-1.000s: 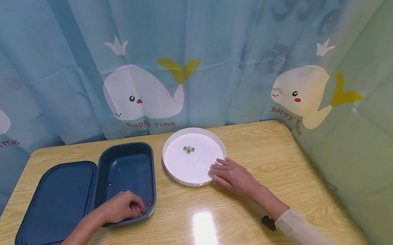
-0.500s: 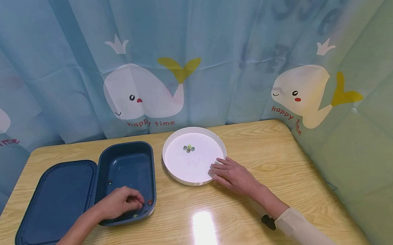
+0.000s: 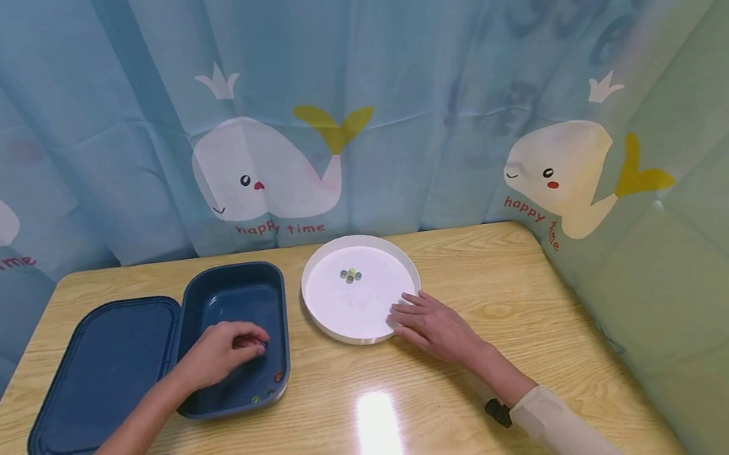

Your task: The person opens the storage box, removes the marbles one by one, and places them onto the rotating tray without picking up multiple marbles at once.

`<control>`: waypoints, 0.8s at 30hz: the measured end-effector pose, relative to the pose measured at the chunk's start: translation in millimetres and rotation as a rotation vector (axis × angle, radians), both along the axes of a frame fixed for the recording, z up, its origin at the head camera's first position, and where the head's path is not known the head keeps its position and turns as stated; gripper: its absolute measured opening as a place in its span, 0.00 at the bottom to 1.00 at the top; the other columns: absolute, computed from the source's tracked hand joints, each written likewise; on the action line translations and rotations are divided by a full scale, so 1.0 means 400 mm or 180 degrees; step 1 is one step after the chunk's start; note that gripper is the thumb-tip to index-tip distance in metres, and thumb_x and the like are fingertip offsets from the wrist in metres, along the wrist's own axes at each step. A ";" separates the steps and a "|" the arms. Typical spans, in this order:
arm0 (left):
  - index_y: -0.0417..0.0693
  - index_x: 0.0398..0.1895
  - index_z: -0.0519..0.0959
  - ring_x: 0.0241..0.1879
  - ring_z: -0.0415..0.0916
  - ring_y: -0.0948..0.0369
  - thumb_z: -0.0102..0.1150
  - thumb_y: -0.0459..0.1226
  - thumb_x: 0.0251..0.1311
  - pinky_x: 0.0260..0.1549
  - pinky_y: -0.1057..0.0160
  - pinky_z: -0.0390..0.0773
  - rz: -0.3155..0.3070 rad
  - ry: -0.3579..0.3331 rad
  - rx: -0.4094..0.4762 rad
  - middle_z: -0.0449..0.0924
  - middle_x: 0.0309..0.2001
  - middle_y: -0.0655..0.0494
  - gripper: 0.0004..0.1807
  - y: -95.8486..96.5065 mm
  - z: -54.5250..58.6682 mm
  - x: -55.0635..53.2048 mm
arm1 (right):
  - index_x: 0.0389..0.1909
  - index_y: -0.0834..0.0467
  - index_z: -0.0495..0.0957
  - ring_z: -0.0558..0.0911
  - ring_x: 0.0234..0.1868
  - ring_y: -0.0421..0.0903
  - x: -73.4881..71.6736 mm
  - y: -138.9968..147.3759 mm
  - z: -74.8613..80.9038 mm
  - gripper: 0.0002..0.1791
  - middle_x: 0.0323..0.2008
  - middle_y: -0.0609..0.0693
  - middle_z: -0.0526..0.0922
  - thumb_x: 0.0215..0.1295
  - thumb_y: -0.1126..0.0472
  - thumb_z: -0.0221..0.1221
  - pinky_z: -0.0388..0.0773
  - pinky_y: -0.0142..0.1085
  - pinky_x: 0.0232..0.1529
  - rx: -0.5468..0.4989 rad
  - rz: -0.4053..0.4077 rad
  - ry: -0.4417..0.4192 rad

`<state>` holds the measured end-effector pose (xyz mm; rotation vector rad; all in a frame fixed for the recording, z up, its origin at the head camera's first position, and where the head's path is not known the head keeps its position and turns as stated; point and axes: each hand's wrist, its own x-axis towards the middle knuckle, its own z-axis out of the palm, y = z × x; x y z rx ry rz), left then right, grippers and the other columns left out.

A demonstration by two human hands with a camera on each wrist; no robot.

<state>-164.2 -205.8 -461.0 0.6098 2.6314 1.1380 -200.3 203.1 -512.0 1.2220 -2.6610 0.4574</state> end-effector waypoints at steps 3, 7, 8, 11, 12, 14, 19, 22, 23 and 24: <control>0.38 0.46 0.84 0.36 0.78 0.62 0.63 0.30 0.64 0.37 0.63 0.80 0.0100 0.0041 0.0101 0.83 0.39 0.56 0.08 0.012 0.012 -0.009 | 0.57 0.55 0.83 0.72 0.66 0.55 0.000 -0.001 -0.001 0.17 0.58 0.51 0.81 0.73 0.54 0.58 0.60 0.51 0.68 0.0011 0.0002 0.0004; 0.39 0.46 0.84 0.37 0.79 0.60 0.63 0.31 0.65 0.38 0.63 0.80 0.0201 0.0025 0.0253 0.84 0.39 0.55 0.09 0.033 0.025 -0.024 | 0.57 0.55 0.83 0.72 0.66 0.55 -0.001 0.000 -0.003 0.17 0.58 0.52 0.81 0.73 0.54 0.58 0.60 0.52 0.68 -0.0002 -0.0001 0.0001; 0.39 0.46 0.84 0.38 0.79 0.60 0.63 0.31 0.65 0.39 0.62 0.80 0.0221 0.0015 0.0287 0.84 0.39 0.55 0.09 0.039 0.028 -0.028 | 0.57 0.55 0.83 0.72 0.66 0.55 -0.001 0.000 -0.002 0.17 0.58 0.52 0.81 0.73 0.54 0.58 0.60 0.52 0.68 -0.0011 -0.0002 -0.0003; 0.39 0.47 0.84 0.38 0.79 0.59 0.62 0.32 0.66 0.39 0.61 0.80 0.0267 -0.0011 0.0372 0.84 0.40 0.55 0.09 0.059 0.038 -0.040 | 0.57 0.55 0.83 0.72 0.66 0.55 0.000 0.000 -0.001 0.17 0.58 0.52 0.81 0.73 0.54 0.58 0.59 0.51 0.69 -0.0021 -0.0011 -0.0019; 0.39 0.47 0.83 0.39 0.79 0.58 0.62 0.31 0.66 0.40 0.61 0.80 0.0281 -0.0026 0.0397 0.84 0.40 0.54 0.09 0.066 0.040 -0.043 | 0.57 0.55 0.83 0.72 0.67 0.55 0.000 0.000 0.000 0.17 0.59 0.52 0.81 0.73 0.54 0.58 0.59 0.51 0.69 -0.0019 -0.0016 -0.0025; 0.39 0.47 0.83 0.39 0.79 0.57 0.62 0.31 0.65 0.40 0.60 0.80 0.0310 -0.0048 0.0429 0.84 0.40 0.53 0.09 0.081 0.046 -0.050 | 0.57 0.55 0.83 0.72 0.67 0.54 0.001 0.000 0.001 0.17 0.59 0.51 0.81 0.73 0.54 0.58 0.59 0.51 0.69 -0.0007 -0.0026 -0.0034; 0.37 0.47 0.83 0.40 0.78 0.56 0.62 0.31 0.65 0.41 0.60 0.80 0.0346 -0.0089 0.0439 0.83 0.41 0.52 0.10 0.117 0.053 -0.074 | 0.58 0.54 0.82 0.71 0.67 0.53 0.003 0.000 0.003 0.17 0.59 0.51 0.81 0.73 0.54 0.58 0.58 0.50 0.69 0.0010 -0.0057 -0.0052; 0.36 0.48 0.83 0.39 0.77 0.56 0.62 0.31 0.65 0.41 0.60 0.80 0.0376 -0.0134 0.0464 0.83 0.41 0.51 0.11 0.134 0.057 -0.089 | 0.57 0.55 0.83 0.72 0.67 0.54 0.003 -0.001 0.003 0.17 0.59 0.51 0.81 0.72 0.54 0.58 0.59 0.51 0.69 -0.0008 -0.0048 -0.0052; 0.36 0.48 0.84 0.39 0.77 0.56 0.62 0.31 0.65 0.41 0.60 0.79 0.0406 -0.0154 0.0477 0.82 0.41 0.51 0.11 0.140 0.059 -0.094 | 0.57 0.55 0.83 0.72 0.67 0.54 0.003 -0.001 0.003 0.17 0.59 0.51 0.81 0.72 0.54 0.58 0.59 0.51 0.69 -0.0011 -0.0045 -0.0053; 0.36 0.48 0.83 0.39 0.76 0.56 0.62 0.31 0.65 0.41 0.60 0.79 0.0416 -0.0161 0.0498 0.83 0.41 0.50 0.11 0.145 0.060 -0.099 | 0.57 0.55 0.83 0.72 0.67 0.54 0.003 -0.001 0.003 0.17 0.59 0.51 0.81 0.72 0.54 0.58 0.58 0.51 0.69 -0.0013 -0.0044 -0.0057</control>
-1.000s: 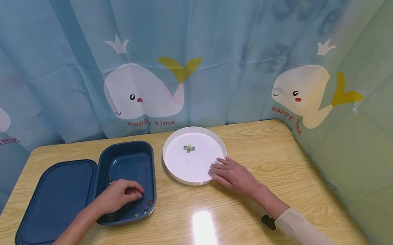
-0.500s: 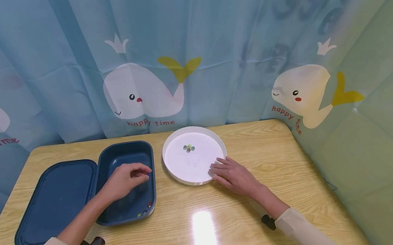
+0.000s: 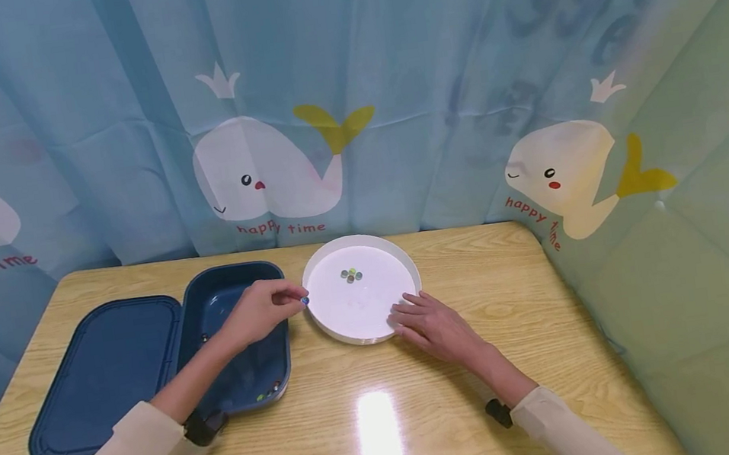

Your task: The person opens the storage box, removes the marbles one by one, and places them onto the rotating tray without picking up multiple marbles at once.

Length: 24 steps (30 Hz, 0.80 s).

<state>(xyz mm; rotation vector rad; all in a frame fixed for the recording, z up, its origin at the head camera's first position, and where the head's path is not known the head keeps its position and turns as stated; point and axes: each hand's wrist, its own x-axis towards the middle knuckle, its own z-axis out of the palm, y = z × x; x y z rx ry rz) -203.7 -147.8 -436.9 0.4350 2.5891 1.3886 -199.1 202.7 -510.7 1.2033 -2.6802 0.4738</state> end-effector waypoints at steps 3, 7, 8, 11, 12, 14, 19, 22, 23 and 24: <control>0.35 0.48 0.83 0.40 0.76 0.55 0.62 0.32 0.65 0.42 0.59 0.78 0.0039 -0.0042 0.0078 0.83 0.42 0.49 0.11 0.019 0.003 -0.011 | 0.58 0.55 0.82 0.71 0.67 0.54 0.000 0.000 0.000 0.17 0.59 0.51 0.81 0.73 0.54 0.58 0.58 0.51 0.69 0.0002 -0.0002 -0.0014; 0.36 0.48 0.83 0.41 0.77 0.54 0.63 0.32 0.65 0.43 0.59 0.79 0.0106 -0.0125 0.0098 0.83 0.42 0.49 0.11 0.048 0.007 -0.024 | 0.58 0.55 0.82 0.71 0.67 0.54 0.000 0.001 0.000 0.17 0.59 0.51 0.80 0.73 0.54 0.58 0.58 0.51 0.69 -0.0005 0.0000 -0.0027; 0.36 0.48 0.83 0.41 0.77 0.54 0.63 0.32 0.65 0.43 0.59 0.79 0.0131 -0.0148 0.0086 0.83 0.42 0.49 0.11 0.056 0.008 -0.028 | 0.58 0.55 0.82 0.71 0.67 0.54 0.000 0.001 0.000 0.17 0.59 0.51 0.80 0.73 0.54 0.58 0.58 0.51 0.69 -0.0006 -0.0001 -0.0027; 0.38 0.47 0.83 0.42 0.77 0.54 0.63 0.31 0.65 0.44 0.59 0.80 0.0208 -0.0187 0.0049 0.83 0.42 0.49 0.10 0.080 0.004 -0.043 | 0.58 0.55 0.82 0.71 0.68 0.54 -0.001 0.001 0.000 0.18 0.59 0.52 0.80 0.73 0.54 0.58 0.58 0.51 0.69 -0.0004 -0.0004 -0.0035; 0.38 0.47 0.83 0.41 0.77 0.54 0.63 0.31 0.65 0.44 0.58 0.80 0.0216 -0.0176 0.0027 0.83 0.42 0.48 0.10 0.088 0.002 -0.048 | 0.59 0.55 0.82 0.71 0.68 0.54 -0.001 0.002 0.000 0.18 0.59 0.51 0.80 0.73 0.54 0.58 0.58 0.51 0.69 0.0000 -0.0007 -0.0042; 0.37 0.45 0.83 0.41 0.78 0.53 0.63 0.31 0.64 0.44 0.57 0.80 0.0208 -0.0130 -0.0002 0.83 0.41 0.48 0.09 0.102 -0.003 -0.060 | 0.59 0.55 0.82 0.70 0.68 0.54 0.000 0.002 -0.001 0.18 0.59 0.52 0.80 0.73 0.54 0.58 0.57 0.51 0.70 0.0001 -0.0009 -0.0048; 0.37 0.41 0.83 0.39 0.77 0.54 0.63 0.30 0.63 0.42 0.59 0.79 0.0148 -0.0072 -0.0089 0.82 0.37 0.49 0.06 0.134 -0.011 -0.085 | 0.59 0.55 0.81 0.70 0.68 0.54 0.000 0.002 0.001 0.18 0.60 0.51 0.80 0.73 0.54 0.58 0.57 0.51 0.70 0.0029 -0.0016 -0.0059; 0.37 0.42 0.83 0.39 0.77 0.55 0.64 0.30 0.63 0.40 0.61 0.78 0.0170 -0.0126 -0.0172 0.81 0.36 0.50 0.06 0.151 -0.014 -0.098 | 0.60 0.55 0.81 0.70 0.68 0.53 0.000 0.003 0.002 0.19 0.60 0.51 0.80 0.73 0.54 0.58 0.57 0.51 0.70 0.0045 -0.0018 -0.0065; 0.37 0.42 0.83 0.39 0.76 0.55 0.63 0.30 0.63 0.39 0.61 0.78 0.0193 -0.0154 -0.0205 0.81 0.36 0.50 0.06 0.157 -0.015 -0.103 | 0.60 0.55 0.81 0.70 0.68 0.53 0.000 0.003 0.002 0.18 0.60 0.51 0.80 0.73 0.54 0.58 0.58 0.51 0.69 0.0051 -0.0019 -0.0068; 0.37 0.42 0.83 0.39 0.76 0.55 0.63 0.30 0.63 0.39 0.61 0.77 0.0218 -0.0181 -0.0242 0.81 0.36 0.50 0.07 0.162 -0.015 -0.108 | 0.60 0.55 0.81 0.70 0.68 0.53 0.000 0.003 0.003 0.18 0.60 0.51 0.80 0.73 0.54 0.58 0.58 0.51 0.69 0.0052 -0.0016 -0.0069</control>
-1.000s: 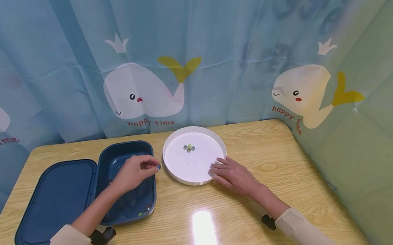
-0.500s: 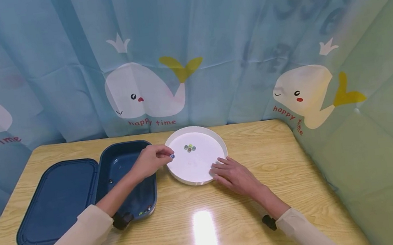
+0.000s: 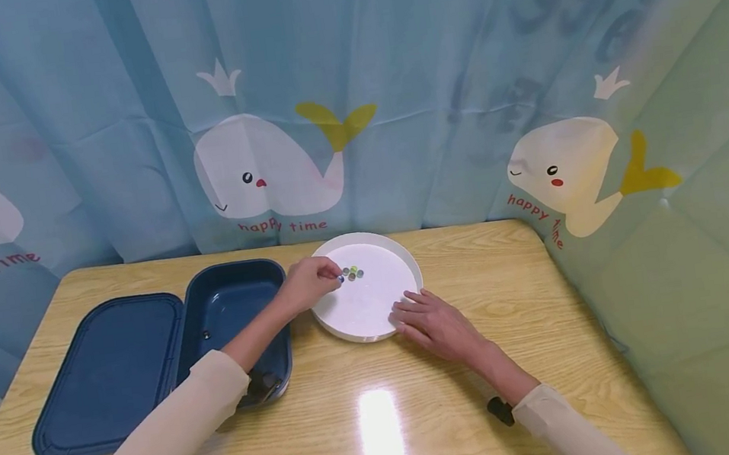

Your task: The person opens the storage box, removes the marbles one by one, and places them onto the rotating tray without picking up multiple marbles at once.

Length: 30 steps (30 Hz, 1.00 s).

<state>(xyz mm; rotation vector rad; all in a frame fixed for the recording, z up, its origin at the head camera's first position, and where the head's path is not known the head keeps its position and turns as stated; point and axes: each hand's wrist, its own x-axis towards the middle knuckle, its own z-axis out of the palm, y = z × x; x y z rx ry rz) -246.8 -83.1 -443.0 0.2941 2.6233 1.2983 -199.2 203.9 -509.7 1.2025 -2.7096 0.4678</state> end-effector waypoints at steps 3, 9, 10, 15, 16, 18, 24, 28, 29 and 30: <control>0.36 0.43 0.83 0.38 0.75 0.55 0.63 0.30 0.63 0.38 0.62 0.76 0.0060 -0.0054 -0.0079 0.81 0.36 0.50 0.07 0.013 -0.004 -0.018 | 0.59 0.55 0.81 0.70 0.68 0.53 -0.002 0.001 0.000 0.18 0.60 0.51 0.80 0.73 0.54 0.58 0.58 0.51 0.69 0.0001 0.0001 0.0002; 0.35 0.41 0.83 0.36 0.74 0.55 0.63 0.29 0.61 0.37 0.62 0.74 0.0120 0.0022 -0.0270 0.80 0.33 0.50 0.06 0.024 -0.021 -0.052 | 0.59 0.54 0.81 0.70 0.68 0.53 -0.005 0.000 -0.005 0.18 0.60 0.51 0.80 0.73 0.53 0.57 0.58 0.51 0.69 0.0029 0.0021 0.0011; 0.35 0.40 0.83 0.36 0.74 0.55 0.63 0.29 0.61 0.37 0.62 0.74 0.0119 0.0036 -0.0292 0.80 0.33 0.50 0.06 0.026 -0.024 -0.057 | 0.59 0.54 0.81 0.70 0.68 0.53 -0.005 0.000 -0.005 0.18 0.60 0.51 0.80 0.73 0.53 0.57 0.58 0.52 0.69 0.0028 0.0025 0.0017; 0.36 0.38 0.83 0.35 0.73 0.56 0.63 0.28 0.60 0.36 0.63 0.73 0.0104 0.0058 -0.0358 0.79 0.32 0.50 0.05 0.033 -0.034 -0.073 | 0.59 0.54 0.82 0.70 0.68 0.53 -0.004 0.001 -0.003 0.18 0.60 0.51 0.80 0.73 0.53 0.57 0.58 0.52 0.69 0.0014 0.0023 0.0011; 0.36 0.38 0.83 0.35 0.73 0.56 0.63 0.28 0.60 0.36 0.63 0.73 0.0112 0.0037 -0.0372 0.79 0.33 0.49 0.05 0.035 -0.034 -0.075 | 0.59 0.54 0.82 0.70 0.68 0.53 -0.004 0.001 -0.003 0.18 0.60 0.51 0.80 0.73 0.53 0.57 0.58 0.52 0.69 0.0013 0.0026 0.0007; 0.36 0.39 0.83 0.35 0.73 0.55 0.63 0.28 0.60 0.35 0.63 0.73 0.0128 -0.0015 -0.0428 0.80 0.34 0.49 0.05 0.038 -0.034 -0.077 | 0.59 0.54 0.81 0.70 0.68 0.53 -0.004 0.001 -0.003 0.18 0.60 0.51 0.80 0.74 0.53 0.57 0.58 0.51 0.69 0.0018 0.0027 -0.0006; 0.37 0.39 0.84 0.36 0.75 0.55 0.63 0.29 0.60 0.35 0.64 0.74 0.0011 -0.0160 -0.0653 0.82 0.37 0.47 0.06 0.045 -0.039 -0.077 | 0.59 0.54 0.81 0.69 0.69 0.53 -0.005 0.001 -0.001 0.18 0.60 0.51 0.79 0.74 0.53 0.56 0.57 0.50 0.70 0.0032 0.0016 -0.0028; 0.37 0.38 0.83 0.38 0.74 0.54 0.63 0.28 0.60 0.37 0.63 0.75 -0.0067 -0.0193 -0.0698 0.81 0.38 0.47 0.05 0.048 -0.045 -0.074 | 0.59 0.55 0.81 0.70 0.68 0.54 -0.005 0.002 -0.002 0.18 0.60 0.52 0.80 0.74 0.53 0.57 0.58 0.51 0.69 0.0000 0.0021 -0.0030; 0.37 0.38 0.83 0.38 0.74 0.54 0.63 0.28 0.60 0.37 0.62 0.75 -0.0079 -0.0188 -0.0708 0.81 0.38 0.47 0.04 0.049 -0.046 -0.073 | 0.59 0.55 0.81 0.70 0.68 0.54 -0.005 0.002 -0.003 0.18 0.60 0.52 0.80 0.74 0.53 0.57 0.58 0.51 0.69 -0.0002 0.0025 -0.0029; 0.37 0.37 0.83 0.38 0.74 0.54 0.63 0.27 0.60 0.38 0.62 0.75 -0.0089 -0.0179 -0.0717 0.81 0.37 0.47 0.04 0.050 -0.047 -0.071 | 0.59 0.55 0.81 0.70 0.68 0.54 -0.005 0.001 -0.002 0.18 0.60 0.52 0.80 0.74 0.53 0.57 0.58 0.51 0.69 0.0001 0.0025 -0.0029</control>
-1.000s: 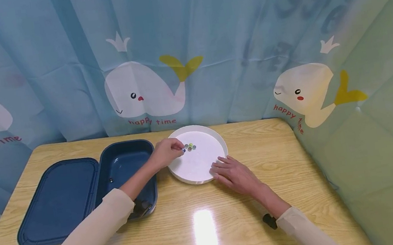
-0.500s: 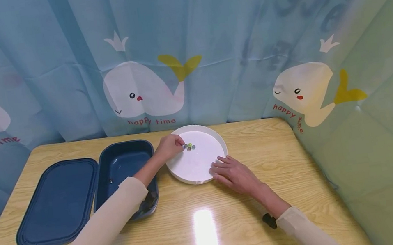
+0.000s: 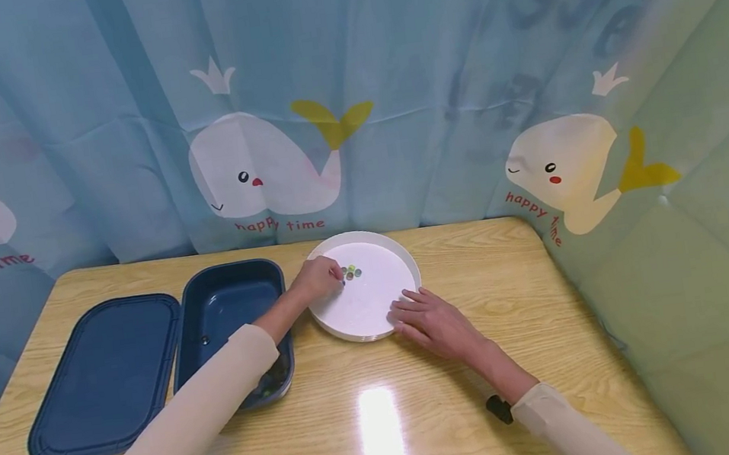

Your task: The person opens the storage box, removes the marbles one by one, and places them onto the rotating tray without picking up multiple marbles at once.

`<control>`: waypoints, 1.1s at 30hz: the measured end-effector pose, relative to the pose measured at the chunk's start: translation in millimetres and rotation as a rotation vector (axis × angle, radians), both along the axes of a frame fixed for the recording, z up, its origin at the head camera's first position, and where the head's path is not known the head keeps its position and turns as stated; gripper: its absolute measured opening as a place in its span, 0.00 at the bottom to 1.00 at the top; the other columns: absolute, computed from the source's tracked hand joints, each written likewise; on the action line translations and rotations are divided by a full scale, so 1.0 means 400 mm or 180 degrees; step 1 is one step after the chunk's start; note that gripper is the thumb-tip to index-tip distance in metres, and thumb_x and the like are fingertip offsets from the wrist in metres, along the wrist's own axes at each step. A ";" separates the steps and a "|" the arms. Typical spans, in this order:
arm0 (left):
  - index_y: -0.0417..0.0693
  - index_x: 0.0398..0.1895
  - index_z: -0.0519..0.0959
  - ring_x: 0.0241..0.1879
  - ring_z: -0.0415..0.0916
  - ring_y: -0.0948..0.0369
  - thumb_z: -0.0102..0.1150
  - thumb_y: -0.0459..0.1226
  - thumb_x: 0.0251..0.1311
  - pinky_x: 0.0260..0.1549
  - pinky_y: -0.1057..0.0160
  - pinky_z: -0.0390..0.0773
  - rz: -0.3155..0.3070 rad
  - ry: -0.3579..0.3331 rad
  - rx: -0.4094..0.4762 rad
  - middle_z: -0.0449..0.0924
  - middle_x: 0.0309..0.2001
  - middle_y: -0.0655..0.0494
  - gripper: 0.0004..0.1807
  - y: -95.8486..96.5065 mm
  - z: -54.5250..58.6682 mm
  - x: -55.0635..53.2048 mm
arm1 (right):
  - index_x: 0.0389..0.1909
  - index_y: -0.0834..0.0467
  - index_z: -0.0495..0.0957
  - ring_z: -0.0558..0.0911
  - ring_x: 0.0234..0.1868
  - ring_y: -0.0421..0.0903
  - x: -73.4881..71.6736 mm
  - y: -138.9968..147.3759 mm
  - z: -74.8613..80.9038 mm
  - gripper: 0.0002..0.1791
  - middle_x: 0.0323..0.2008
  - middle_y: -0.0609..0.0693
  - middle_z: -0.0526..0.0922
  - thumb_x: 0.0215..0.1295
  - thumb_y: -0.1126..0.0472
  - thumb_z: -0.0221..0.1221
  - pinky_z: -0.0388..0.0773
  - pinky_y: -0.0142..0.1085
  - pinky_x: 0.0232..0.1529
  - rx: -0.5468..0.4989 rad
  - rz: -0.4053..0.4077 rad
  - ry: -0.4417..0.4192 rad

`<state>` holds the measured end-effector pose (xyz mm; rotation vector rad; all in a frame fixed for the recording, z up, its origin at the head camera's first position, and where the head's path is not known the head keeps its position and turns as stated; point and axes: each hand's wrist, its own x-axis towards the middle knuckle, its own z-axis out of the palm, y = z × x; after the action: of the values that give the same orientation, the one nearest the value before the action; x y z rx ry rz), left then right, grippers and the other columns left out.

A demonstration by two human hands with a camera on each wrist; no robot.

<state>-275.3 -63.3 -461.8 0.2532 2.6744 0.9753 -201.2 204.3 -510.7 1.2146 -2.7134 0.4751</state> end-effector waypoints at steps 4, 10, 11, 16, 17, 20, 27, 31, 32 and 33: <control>0.36 0.34 0.82 0.37 0.75 0.54 0.64 0.28 0.59 0.36 0.64 0.74 -0.0063 0.0071 -0.0032 0.81 0.35 0.48 0.02 0.004 -0.002 0.004 | 0.59 0.54 0.82 0.70 0.68 0.54 0.000 -0.001 0.002 0.18 0.60 0.51 0.80 0.74 0.53 0.56 0.58 0.51 0.69 0.0014 0.0002 0.0008; 0.37 0.33 0.82 0.36 0.74 0.55 0.64 0.29 0.60 0.33 0.65 0.73 -0.0101 0.0095 -0.0052 0.81 0.36 0.49 0.02 0.008 -0.010 0.005 | 0.59 0.55 0.82 0.71 0.68 0.54 0.001 -0.002 0.005 0.18 0.60 0.52 0.80 0.73 0.54 0.57 0.58 0.52 0.69 0.0018 -0.0002 0.0014; 0.37 0.33 0.82 0.36 0.74 0.55 0.64 0.29 0.61 0.33 0.65 0.73 -0.0095 0.0079 -0.0049 0.81 0.37 0.49 0.02 0.009 -0.011 0.005 | 0.59 0.55 0.82 0.71 0.68 0.55 0.001 -0.001 0.004 0.18 0.60 0.52 0.80 0.74 0.54 0.57 0.57 0.52 0.69 0.0020 -0.0002 0.0011; 0.37 0.33 0.81 0.36 0.73 0.56 0.64 0.29 0.61 0.33 0.66 0.72 -0.0040 0.0017 -0.0025 0.80 0.36 0.49 0.02 0.012 -0.016 0.006 | 0.59 0.55 0.82 0.71 0.68 0.55 0.000 -0.001 0.003 0.18 0.60 0.51 0.80 0.74 0.54 0.57 0.57 0.51 0.70 0.0026 0.0004 -0.0009; 0.37 0.33 0.81 0.35 0.73 0.56 0.64 0.29 0.61 0.32 0.66 0.72 -0.0038 0.0017 -0.0013 0.80 0.35 0.50 0.02 0.012 -0.017 0.005 | 0.59 0.55 0.82 0.70 0.68 0.55 0.000 -0.001 0.003 0.18 0.60 0.51 0.80 0.73 0.54 0.57 0.57 0.51 0.70 0.0026 0.0004 -0.0011; 0.36 0.32 0.81 0.36 0.73 0.55 0.64 0.29 0.60 0.33 0.65 0.72 -0.0048 0.0047 -0.0004 0.80 0.34 0.50 0.02 0.011 -0.019 0.006 | 0.59 0.55 0.82 0.70 0.68 0.54 0.000 -0.002 0.002 0.18 0.60 0.51 0.80 0.73 0.54 0.57 0.57 0.50 0.70 0.0030 0.0001 -0.0013; 0.37 0.33 0.82 0.38 0.74 0.54 0.64 0.29 0.59 0.36 0.62 0.75 -0.0073 0.0095 -0.0005 0.81 0.35 0.49 0.02 0.006 -0.017 0.006 | 0.58 0.55 0.82 0.71 0.67 0.56 0.001 -0.003 0.003 0.17 0.60 0.52 0.80 0.73 0.54 0.57 0.57 0.52 0.69 -0.0013 0.0008 -0.0030; 0.38 0.35 0.82 0.36 0.74 0.55 0.66 0.29 0.59 0.36 0.63 0.75 -0.0074 0.0099 0.0000 0.80 0.35 0.49 0.03 0.005 -0.007 0.006 | 0.58 0.55 0.82 0.71 0.67 0.56 0.001 -0.003 0.003 0.17 0.59 0.53 0.80 0.73 0.55 0.58 0.58 0.53 0.69 -0.0035 0.0020 0.0000; 0.38 0.36 0.82 0.36 0.74 0.55 0.66 0.29 0.59 0.35 0.63 0.75 -0.0080 0.0103 0.0004 0.80 0.35 0.50 0.04 0.004 -0.003 0.006 | 0.58 0.55 0.82 0.71 0.67 0.56 0.000 -0.002 0.003 0.17 0.59 0.53 0.81 0.73 0.55 0.58 0.58 0.53 0.69 -0.0038 0.0025 0.0005; 0.37 0.37 0.82 0.35 0.73 0.55 0.66 0.29 0.59 0.35 0.63 0.74 -0.0093 0.0109 0.0019 0.80 0.34 0.50 0.05 0.002 0.002 0.007 | 0.58 0.55 0.82 0.71 0.67 0.56 0.000 -0.002 0.003 0.17 0.59 0.53 0.81 0.73 0.55 0.58 0.59 0.53 0.69 -0.0036 0.0029 0.0009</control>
<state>-272.5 -62.4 -461.1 0.3120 2.6911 0.9788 -201.3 203.5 -509.6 1.2244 -2.7003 0.4889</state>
